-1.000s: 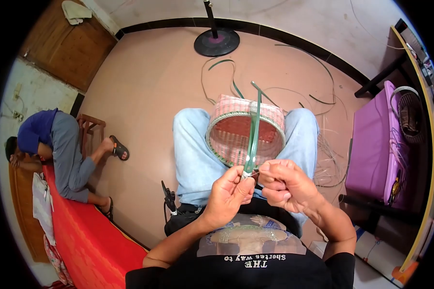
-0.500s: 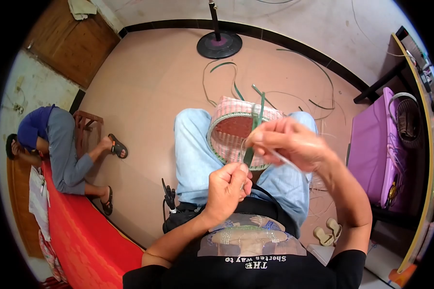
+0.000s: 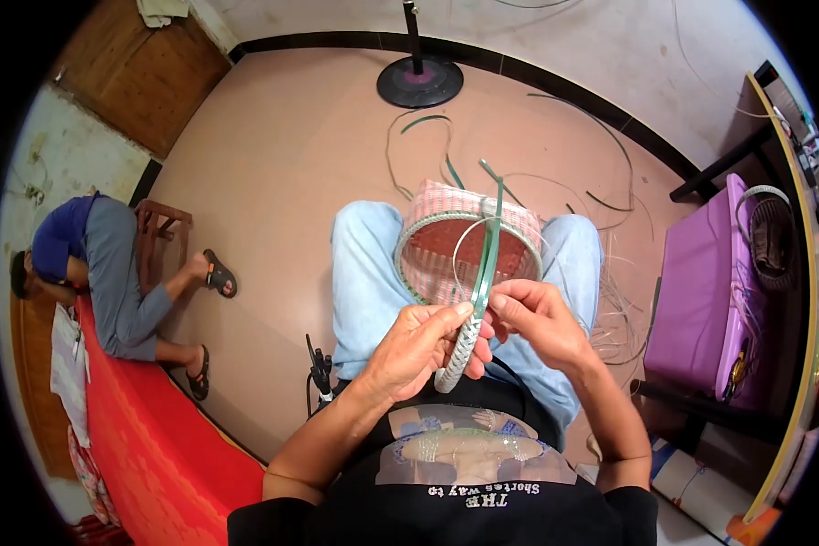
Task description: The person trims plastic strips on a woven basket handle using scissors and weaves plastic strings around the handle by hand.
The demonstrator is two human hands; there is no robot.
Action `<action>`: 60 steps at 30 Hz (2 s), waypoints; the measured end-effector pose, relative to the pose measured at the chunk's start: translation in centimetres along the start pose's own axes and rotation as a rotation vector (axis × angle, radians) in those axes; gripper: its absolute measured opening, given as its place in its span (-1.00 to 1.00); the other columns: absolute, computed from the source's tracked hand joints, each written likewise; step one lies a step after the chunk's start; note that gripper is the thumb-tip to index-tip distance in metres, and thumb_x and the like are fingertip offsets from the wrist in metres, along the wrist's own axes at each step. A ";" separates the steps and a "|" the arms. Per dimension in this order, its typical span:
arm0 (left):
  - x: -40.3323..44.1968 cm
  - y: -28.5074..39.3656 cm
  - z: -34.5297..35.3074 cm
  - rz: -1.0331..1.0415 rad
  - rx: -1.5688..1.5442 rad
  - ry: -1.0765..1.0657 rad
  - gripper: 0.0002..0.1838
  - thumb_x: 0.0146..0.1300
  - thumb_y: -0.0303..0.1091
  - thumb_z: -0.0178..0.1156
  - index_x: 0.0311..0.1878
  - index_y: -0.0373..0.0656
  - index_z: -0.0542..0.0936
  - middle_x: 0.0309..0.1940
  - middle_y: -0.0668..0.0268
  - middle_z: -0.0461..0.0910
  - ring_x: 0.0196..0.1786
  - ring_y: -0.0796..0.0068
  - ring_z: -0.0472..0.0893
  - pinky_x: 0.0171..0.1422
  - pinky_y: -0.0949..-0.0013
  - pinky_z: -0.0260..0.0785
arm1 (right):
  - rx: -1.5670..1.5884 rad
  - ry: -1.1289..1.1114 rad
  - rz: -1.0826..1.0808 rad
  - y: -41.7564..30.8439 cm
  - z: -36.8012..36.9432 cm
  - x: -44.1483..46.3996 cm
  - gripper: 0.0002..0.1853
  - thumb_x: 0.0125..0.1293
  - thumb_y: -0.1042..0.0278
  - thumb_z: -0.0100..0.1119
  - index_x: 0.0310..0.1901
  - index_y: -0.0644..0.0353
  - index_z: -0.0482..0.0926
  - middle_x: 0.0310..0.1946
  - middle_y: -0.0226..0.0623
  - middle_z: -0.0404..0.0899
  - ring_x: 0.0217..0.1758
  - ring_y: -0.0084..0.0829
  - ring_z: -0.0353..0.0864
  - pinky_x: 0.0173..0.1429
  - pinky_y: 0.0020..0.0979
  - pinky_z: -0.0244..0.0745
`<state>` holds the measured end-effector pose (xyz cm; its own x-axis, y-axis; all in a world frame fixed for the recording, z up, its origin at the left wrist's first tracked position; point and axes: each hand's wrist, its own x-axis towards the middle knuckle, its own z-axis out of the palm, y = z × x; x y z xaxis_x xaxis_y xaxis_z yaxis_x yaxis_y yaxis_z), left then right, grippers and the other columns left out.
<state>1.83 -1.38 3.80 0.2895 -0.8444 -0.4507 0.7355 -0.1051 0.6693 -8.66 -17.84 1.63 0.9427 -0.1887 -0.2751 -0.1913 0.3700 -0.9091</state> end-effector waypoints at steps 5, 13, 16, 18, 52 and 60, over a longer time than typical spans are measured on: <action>0.3 -0.4 -0.3 0.010 -0.021 -0.077 -0.61 0.44 -0.22 -0.06 -0.15 -0.43 0.55 -0.46 0.11 0.60 -0.46 0.34 0.61 -0.33 0.40 0.52 | 0.181 0.041 -0.050 0.1 1.2 -0.1 -0.79 0.41 0.31 0.02 -0.17 0.31 0.51 -0.42 -0.44 0.52 -0.41 -0.69 0.42 -0.35 -0.63 0.35; -0.1 -1.4 0.2 0.061 -0.176 -0.157 -0.61 0.46 -0.16 -0.08 -0.07 -0.37 0.50 -0.39 0.26 0.52 -0.41 0.55 0.45 -0.27 0.48 0.36 | 0.014 0.139 -0.291 -3.0 3.2 -1.9 -0.84 0.38 0.43 0.04 -0.12 0.35 0.48 -0.40 -0.42 0.46 -0.38 -0.65 0.47 -0.28 -0.60 0.43; -0.2 -1.7 0.3 0.076 -0.191 -0.145 -0.62 0.46 -0.17 -0.07 -0.05 -0.36 0.49 -0.38 0.28 0.52 -0.39 0.57 0.45 -0.25 0.50 0.35 | 0.062 -0.024 -0.222 -3.2 2.8 -2.2 -0.80 0.37 0.46 0.05 -0.06 0.40 0.47 -0.32 -0.31 0.49 -0.29 -0.58 0.54 -0.19 -0.55 0.49; -0.2 -1.7 0.3 0.075 -0.203 -0.135 -0.64 0.46 -0.19 -0.08 -0.05 -0.36 0.49 -0.37 0.28 0.53 -0.39 0.56 0.47 -0.24 0.49 0.37 | 0.037 -0.104 -0.178 -3.8 2.3 -2.5 -0.79 0.37 0.46 0.06 -0.06 0.41 0.47 -0.29 -0.28 0.51 -0.27 -0.56 0.55 -0.17 -0.55 0.50; -0.3 -0.7 0.9 0.085 -0.149 0.023 -0.77 0.34 -0.43 0.07 -0.01 -0.33 0.49 -0.28 0.19 0.58 -0.29 0.43 0.61 -0.14 0.39 0.50 | 0.236 0.084 -0.012 -1.3 2.8 -2.2 -0.87 0.28 0.44 0.21 -0.28 0.31 0.49 -0.54 -0.35 0.55 -0.56 -0.69 0.45 -0.55 -0.69 0.26; 1.0 0.7 -0.3 0.263 0.208 0.015 -0.73 0.21 -0.50 0.21 -0.01 -0.29 0.52 -0.20 0.25 0.61 -0.19 0.52 0.60 -0.06 0.41 0.47 | 0.251 0.080 -0.065 -0.8 2.5 -1.9 -0.84 0.26 0.45 0.23 -0.28 0.27 0.43 -0.55 -0.39 0.51 -0.55 -0.68 0.46 -0.55 -0.67 0.26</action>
<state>2.84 -2.16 3.62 0.4629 -0.8490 -0.2547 0.4939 0.0085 0.8695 -9.64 -15.54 3.68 0.9244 -0.2870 -0.2513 -0.0477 0.5667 -0.8226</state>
